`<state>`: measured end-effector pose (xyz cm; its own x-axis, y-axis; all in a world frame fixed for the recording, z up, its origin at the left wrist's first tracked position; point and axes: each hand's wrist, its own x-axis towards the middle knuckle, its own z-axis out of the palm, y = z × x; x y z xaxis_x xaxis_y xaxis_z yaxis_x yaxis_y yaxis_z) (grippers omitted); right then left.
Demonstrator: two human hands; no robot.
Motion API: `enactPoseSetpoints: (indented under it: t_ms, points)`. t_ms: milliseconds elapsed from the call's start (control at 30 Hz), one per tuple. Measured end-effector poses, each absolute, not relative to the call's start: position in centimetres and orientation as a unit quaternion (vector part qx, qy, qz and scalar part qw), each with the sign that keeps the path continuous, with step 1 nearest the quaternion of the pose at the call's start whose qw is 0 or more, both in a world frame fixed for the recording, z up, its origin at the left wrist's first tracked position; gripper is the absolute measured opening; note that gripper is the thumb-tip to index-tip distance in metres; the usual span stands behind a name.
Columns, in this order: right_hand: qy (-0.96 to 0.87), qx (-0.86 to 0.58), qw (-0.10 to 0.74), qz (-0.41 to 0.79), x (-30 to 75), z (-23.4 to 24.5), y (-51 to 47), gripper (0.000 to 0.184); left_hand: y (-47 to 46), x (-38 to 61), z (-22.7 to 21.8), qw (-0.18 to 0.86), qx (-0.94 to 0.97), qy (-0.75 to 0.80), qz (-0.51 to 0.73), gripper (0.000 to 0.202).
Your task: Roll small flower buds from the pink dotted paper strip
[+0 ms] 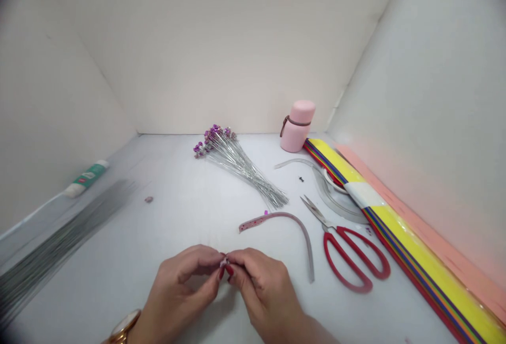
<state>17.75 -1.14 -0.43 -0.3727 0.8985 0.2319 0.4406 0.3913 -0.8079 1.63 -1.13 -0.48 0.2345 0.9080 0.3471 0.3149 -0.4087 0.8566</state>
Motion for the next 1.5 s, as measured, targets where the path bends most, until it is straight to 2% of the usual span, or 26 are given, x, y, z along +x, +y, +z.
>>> enactPoseSetpoints:
  t_ms: [200, 367, 467, 633, 767, 867, 1000, 1067, 1133, 1267, 1400, 1500]
  points:
    - [-0.799, -0.426, 0.348, 0.243, 17.5, -0.8, -1.4, 0.019, -1.1, 2.0, -0.5, 0.294, 0.711, 0.438, 0.464, 0.014]
    - [-0.757, -0.461, 0.385, 0.256, 17.5, -0.9, -1.3, 0.017, -1.2, 1.7, -0.8, 0.409, 0.661, 0.437, 0.452, 0.020]
    - [-0.751, -0.462, 0.391, 0.264, 17.6, -1.1, -1.2, 0.017, -1.1, 1.7, -1.0, 0.474, 0.609, 0.444, 0.455, 0.015]
    - [-0.736, -0.464, 0.373, 0.322, 17.4, -1.5, -1.2, 0.020, -1.0, 1.8, -1.1, 0.516, 0.563, 0.454, 0.460, 0.011]
    - [-0.716, -0.485, 0.358, 0.353, 17.1, -1.5, -1.1, 0.019, -0.2, 0.9, -0.9, 0.465, 0.568, 0.494, 0.465, 0.011]
    - [-0.719, -0.501, 0.351, 0.330, 17.0, -1.2, -1.1, 0.017, 1.1, -0.7, -0.8, 0.400, 0.522, 0.567, 0.496, 0.018]
    - [-0.737, -0.515, 0.368, 0.239, 18.0, -0.6, -0.5, 0.018, 2.7, -2.7, -1.1, 0.233, 0.509, 0.613, 0.558, 0.041]
    - [-0.740, -0.547, 0.360, 0.155, 19.1, -0.4, 0.3, 0.020, 2.9, -3.0, -1.5, 0.187, 0.542, 0.613, 0.543, 0.039]
    - [-0.727, -0.589, 0.343, 0.079, 20.4, -0.2, 1.3, 0.021, 2.7, -2.7, -1.8, 0.194, 0.599, 0.589, 0.507, 0.030]
    - [-0.707, -0.632, 0.315, 0.021, 22.8, -0.4, 2.9, 0.023, 1.6, -1.6, -1.4, 0.216, 0.700, 0.521, 0.437, 0.019]
    - [-0.718, -0.639, 0.274, 0.034, 23.6, -0.7, 3.3, 0.010, 0.4, -0.9, -0.3, 0.257, 0.735, 0.478, 0.406, 0.024]
    - [-0.734, -0.622, 0.261, 0.082, 22.7, -0.5, 2.9, 0.015, -0.3, -0.6, -0.1, 0.274, 0.727, 0.469, 0.420, 0.025]
